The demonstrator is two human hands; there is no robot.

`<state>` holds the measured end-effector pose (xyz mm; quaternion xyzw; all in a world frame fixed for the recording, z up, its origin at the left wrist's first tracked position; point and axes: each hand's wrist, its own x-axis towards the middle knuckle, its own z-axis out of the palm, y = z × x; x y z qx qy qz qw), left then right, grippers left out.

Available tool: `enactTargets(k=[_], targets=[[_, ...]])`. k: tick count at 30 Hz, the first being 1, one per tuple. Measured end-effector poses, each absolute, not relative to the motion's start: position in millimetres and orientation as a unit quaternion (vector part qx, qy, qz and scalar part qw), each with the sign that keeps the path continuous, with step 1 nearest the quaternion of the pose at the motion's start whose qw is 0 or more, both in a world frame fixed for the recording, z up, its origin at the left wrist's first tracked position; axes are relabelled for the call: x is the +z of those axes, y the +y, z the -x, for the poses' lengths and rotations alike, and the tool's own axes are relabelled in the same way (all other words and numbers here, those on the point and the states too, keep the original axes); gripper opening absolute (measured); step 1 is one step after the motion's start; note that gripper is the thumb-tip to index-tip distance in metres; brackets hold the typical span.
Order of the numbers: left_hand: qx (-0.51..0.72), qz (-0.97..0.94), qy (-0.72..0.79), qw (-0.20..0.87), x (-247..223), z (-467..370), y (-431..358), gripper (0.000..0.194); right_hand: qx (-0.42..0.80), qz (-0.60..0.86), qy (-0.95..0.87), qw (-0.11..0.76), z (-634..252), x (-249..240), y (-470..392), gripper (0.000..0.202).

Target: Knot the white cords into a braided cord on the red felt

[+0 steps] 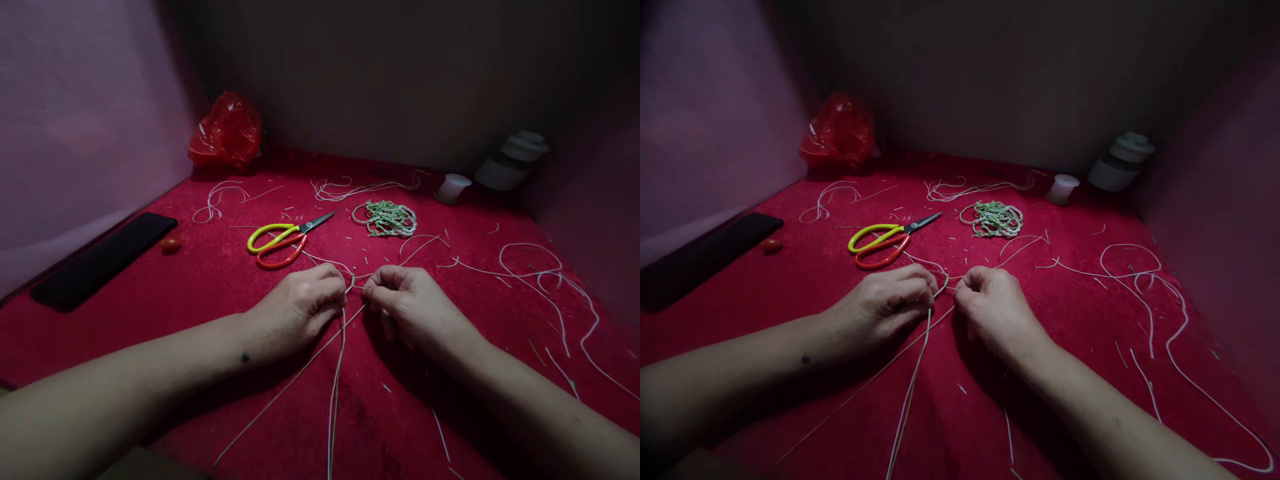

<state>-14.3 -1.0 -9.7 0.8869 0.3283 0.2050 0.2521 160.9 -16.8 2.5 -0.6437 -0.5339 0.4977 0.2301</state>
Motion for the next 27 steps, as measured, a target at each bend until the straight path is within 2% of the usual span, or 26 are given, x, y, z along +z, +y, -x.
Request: enactTargets(k=[27], targets=[[0.193, -0.893, 0.322, 0.250, -10.0, 14.8, -1.4, 0.012, 0.535, 0.636, -0.511, 0.217, -162.9, 1.0, -16.7, 0.014]])
